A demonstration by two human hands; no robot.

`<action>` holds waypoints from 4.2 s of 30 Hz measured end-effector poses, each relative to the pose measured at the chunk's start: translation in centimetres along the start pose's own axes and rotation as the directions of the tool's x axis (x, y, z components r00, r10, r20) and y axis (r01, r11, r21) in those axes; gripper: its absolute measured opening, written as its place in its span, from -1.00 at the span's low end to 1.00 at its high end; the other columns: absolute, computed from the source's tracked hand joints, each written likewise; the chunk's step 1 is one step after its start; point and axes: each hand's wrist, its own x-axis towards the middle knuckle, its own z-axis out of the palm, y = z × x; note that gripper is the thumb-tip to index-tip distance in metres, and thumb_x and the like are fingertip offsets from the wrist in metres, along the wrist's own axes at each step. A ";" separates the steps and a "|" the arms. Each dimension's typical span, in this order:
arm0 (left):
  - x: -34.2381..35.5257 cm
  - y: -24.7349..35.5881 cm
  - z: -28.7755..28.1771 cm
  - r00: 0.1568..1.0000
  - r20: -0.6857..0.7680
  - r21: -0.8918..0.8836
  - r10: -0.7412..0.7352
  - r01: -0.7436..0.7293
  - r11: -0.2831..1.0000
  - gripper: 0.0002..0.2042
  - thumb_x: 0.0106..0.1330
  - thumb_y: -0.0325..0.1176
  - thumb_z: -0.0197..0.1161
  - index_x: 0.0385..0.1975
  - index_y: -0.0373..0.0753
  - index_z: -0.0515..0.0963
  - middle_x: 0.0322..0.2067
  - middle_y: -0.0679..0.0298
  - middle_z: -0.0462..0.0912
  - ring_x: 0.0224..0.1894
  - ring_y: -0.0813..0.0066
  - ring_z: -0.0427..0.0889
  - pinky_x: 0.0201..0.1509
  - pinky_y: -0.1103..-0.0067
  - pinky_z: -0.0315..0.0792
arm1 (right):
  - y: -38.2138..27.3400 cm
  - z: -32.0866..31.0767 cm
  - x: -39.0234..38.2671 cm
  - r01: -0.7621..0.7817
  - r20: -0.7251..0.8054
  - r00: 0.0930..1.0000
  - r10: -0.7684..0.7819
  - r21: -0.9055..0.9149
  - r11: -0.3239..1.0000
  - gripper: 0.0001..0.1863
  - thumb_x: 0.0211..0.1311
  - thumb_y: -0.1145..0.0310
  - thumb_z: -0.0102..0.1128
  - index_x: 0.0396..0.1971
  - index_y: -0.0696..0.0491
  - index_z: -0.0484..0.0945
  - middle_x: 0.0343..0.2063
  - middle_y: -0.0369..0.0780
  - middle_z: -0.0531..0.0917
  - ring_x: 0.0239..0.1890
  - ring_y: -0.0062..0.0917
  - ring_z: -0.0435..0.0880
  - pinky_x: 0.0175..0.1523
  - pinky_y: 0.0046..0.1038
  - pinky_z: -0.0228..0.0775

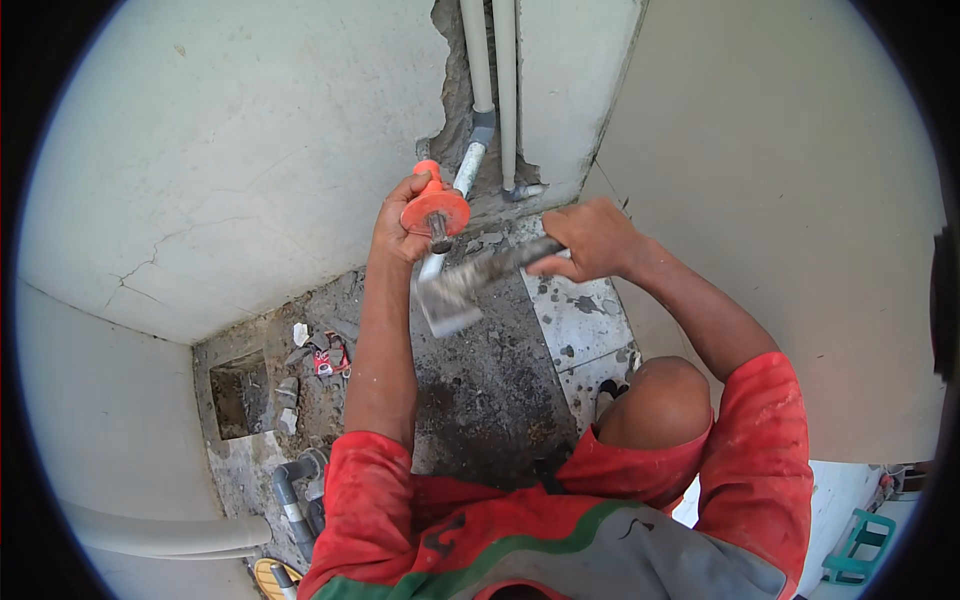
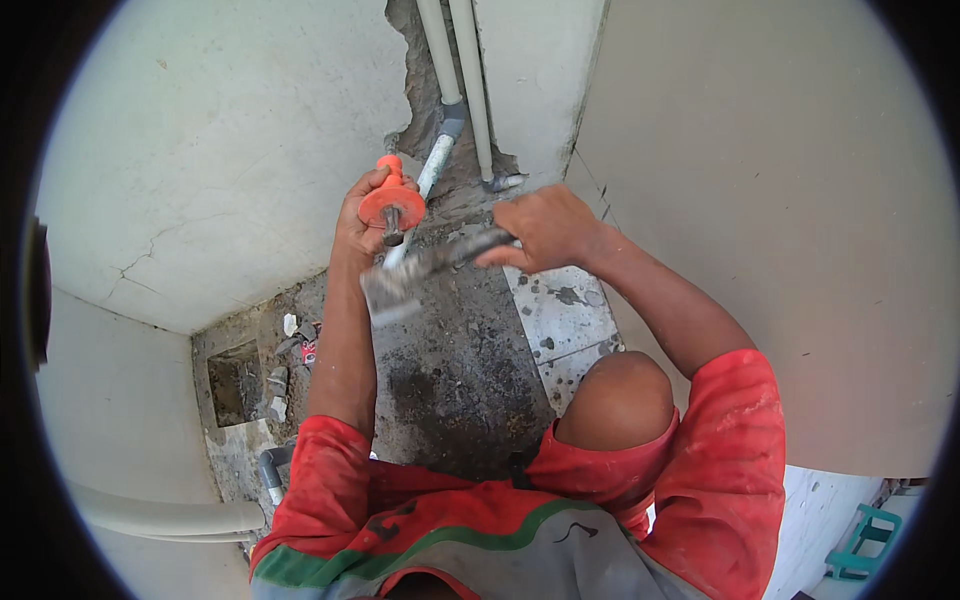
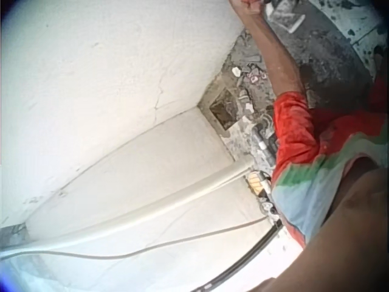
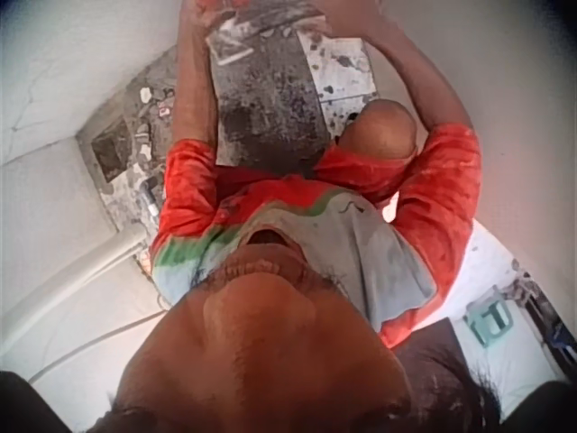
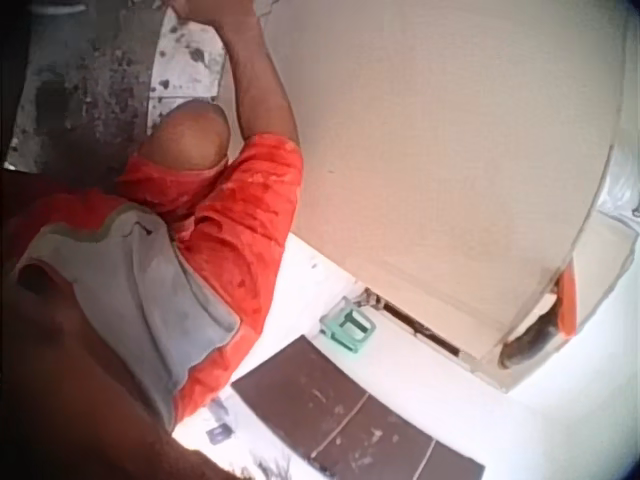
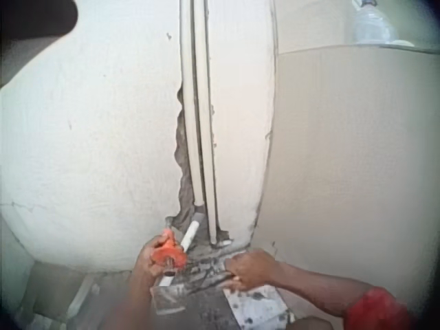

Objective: Exposing a buried PVC pipe in a concrete wall using a hammer and a hatchet as a chisel.

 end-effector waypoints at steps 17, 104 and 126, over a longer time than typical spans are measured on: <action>-0.1 0.8 0.4 0.996 0.039 -0.069 -0.076 0.078 0.995 -0.76 0.25 -0.39 0.16 -0.18 -0.35 0.33 -0.41 0.01 0.51 -0.35 0.26 0.56 -0.25 0.40 0.54 | 0.0 -0.4 0.6 -0.216 0.077 0.973 0.218 -0.023 0.976 -0.37 0.05 -0.27 0.13 -0.66 0.10 0.43 -0.78 -0.10 0.48 -0.66 -0.13 0.52 -0.53 -0.19 0.34; -2.7 5.0 -0.4 0.966 -0.209 0.896 0.151 0.127 0.424 -0.74 0.10 -0.29 0.39 -0.58 -0.35 0.51 -0.65 0.28 0.51 -0.68 0.62 0.42 -0.66 0.58 0.26 | -6.7 -3.3 4.8 0.057 0.180 0.984 0.010 -0.364 0.930 -0.41 0.17 -0.24 -0.06 -0.62 0.07 0.37 -0.73 -0.19 0.47 -0.71 -0.28 0.52 -0.66 -0.31 0.33; -2.0 5.6 -1.1 0.973 -0.191 0.839 0.133 0.091 0.536 -0.75 0.15 -0.29 0.37 -0.57 -0.34 0.51 -0.65 0.31 0.50 -0.69 0.62 0.42 -0.66 0.59 0.30 | -5.4 -1.7 3.9 0.179 0.214 0.971 -0.106 -0.358 0.916 -0.42 0.19 -0.24 -0.11 -0.63 0.04 0.32 -0.74 -0.20 0.45 -0.68 -0.28 0.55 -0.62 -0.32 0.38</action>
